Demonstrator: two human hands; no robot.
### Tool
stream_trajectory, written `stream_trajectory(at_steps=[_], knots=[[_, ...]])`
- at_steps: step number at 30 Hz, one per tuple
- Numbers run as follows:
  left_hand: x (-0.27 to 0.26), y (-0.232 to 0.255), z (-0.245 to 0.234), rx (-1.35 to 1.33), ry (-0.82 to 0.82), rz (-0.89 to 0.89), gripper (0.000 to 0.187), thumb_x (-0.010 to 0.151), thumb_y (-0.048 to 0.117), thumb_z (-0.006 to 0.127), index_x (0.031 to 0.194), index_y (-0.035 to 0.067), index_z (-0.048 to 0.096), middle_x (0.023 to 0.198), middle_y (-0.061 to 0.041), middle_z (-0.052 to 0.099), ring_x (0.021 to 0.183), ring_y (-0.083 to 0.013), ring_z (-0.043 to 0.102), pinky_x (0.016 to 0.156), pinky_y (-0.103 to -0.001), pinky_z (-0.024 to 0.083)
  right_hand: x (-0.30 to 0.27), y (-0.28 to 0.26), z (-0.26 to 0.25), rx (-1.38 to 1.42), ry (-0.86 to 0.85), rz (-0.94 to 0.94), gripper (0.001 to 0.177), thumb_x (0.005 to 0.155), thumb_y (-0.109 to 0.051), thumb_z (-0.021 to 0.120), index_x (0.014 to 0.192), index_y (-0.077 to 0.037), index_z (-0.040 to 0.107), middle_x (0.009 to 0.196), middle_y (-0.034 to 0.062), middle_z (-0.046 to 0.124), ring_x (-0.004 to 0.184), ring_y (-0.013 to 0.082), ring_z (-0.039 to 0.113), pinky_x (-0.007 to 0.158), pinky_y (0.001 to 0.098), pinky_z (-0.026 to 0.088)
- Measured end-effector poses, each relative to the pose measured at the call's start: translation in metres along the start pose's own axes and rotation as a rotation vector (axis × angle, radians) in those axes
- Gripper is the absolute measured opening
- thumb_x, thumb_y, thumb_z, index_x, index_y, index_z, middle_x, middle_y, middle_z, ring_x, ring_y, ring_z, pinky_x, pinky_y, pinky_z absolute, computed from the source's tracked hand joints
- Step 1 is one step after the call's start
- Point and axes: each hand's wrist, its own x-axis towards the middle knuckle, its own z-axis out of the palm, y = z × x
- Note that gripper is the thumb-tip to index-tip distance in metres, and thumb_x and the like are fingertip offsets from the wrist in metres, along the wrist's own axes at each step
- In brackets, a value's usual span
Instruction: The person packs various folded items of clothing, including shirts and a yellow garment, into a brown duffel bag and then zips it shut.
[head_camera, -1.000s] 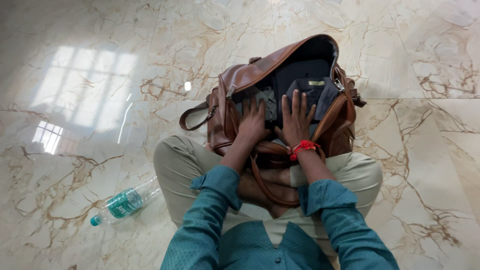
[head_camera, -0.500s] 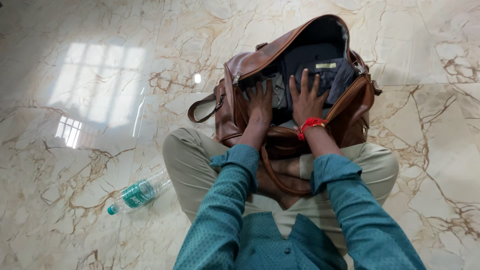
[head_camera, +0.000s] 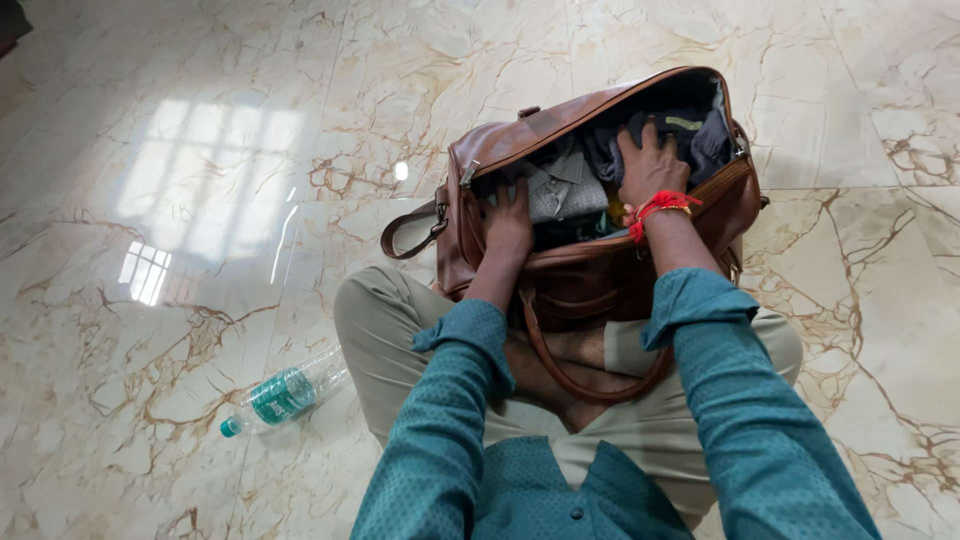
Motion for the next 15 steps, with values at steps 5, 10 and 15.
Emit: stream_trajectory(at_steps=[5,10,15], knots=[[0.025,-0.015,-0.009,-0.216,-0.195,-0.024,0.064,0.082,0.008,0.06,0.144,0.014,0.048,0.127,-0.026,0.058,0.103,-0.0482,0.066,0.095,-0.056,0.052,0.0,0.013,0.044,-0.106,0.154,-0.113,0.068,0.089,-0.013,0.073,0.151,-0.031,0.051,0.162,0.0146,0.036,0.134,0.0513,0.046,0.08,0.0567,0.059],[0.033,-0.02,-0.025,-0.306,-0.278,-0.166,0.041,0.086,0.01,0.056,0.126,0.009,0.063,0.12,-0.027,0.065,0.108,-0.0462,0.067,0.094,-0.053,0.054,0.01,0.014,0.04,-0.062,0.067,-0.014,0.076,0.08,-0.015,0.077,0.149,-0.032,0.05,0.161,0.0139,0.034,0.135,0.0515,0.046,0.081,0.0583,0.058],[0.034,-0.022,-0.036,-0.34,-0.294,-0.247,0.032,0.087,0.014,0.056,0.114,0.006,0.07,0.116,-0.027,0.069,0.109,-0.0456,0.066,0.096,-0.053,0.053,0.027,0.02,0.017,0.101,-0.092,0.138,0.094,0.069,-0.009,0.08,0.153,-0.035,0.047,0.163,0.014,0.032,0.128,0.0487,0.053,0.092,0.0577,0.056]])
